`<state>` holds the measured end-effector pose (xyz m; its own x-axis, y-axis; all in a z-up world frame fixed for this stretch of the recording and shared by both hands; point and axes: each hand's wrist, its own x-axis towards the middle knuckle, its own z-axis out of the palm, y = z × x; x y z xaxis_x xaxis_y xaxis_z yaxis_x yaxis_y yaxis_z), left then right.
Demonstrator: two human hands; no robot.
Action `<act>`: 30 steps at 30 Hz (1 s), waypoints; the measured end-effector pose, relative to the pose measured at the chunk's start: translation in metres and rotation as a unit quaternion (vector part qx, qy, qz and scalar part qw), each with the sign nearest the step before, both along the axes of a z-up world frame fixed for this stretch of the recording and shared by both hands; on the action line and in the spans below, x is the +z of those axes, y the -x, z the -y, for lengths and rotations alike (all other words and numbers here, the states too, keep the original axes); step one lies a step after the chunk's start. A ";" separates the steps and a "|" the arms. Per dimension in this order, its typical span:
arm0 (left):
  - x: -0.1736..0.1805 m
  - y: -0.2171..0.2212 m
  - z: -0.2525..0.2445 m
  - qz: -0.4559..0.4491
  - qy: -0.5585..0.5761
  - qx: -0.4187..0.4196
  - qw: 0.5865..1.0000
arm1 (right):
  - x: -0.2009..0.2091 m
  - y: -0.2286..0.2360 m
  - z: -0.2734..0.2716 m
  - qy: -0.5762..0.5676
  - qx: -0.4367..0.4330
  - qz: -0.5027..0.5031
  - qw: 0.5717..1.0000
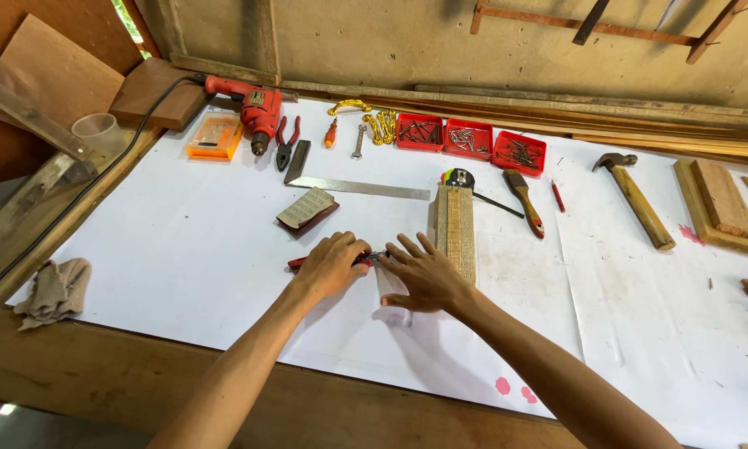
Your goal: Shave a small piece of wood using a utility knife while holding it against a larger wood block.
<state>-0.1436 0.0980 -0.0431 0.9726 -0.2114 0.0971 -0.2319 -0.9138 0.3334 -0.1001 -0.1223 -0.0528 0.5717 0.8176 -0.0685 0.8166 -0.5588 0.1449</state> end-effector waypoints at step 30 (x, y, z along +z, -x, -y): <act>0.061 -0.027 0.145 -0.131 -0.065 -0.045 0.988 | 0.021 -0.003 0.125 -0.226 -0.046 0.019 0.973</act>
<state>-0.1166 -0.0474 0.0177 0.9374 -0.2924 -0.1893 -0.2357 -0.9326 0.2735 -0.0968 -0.2476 -0.0315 0.6390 0.7048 0.3081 0.7590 -0.6427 -0.1039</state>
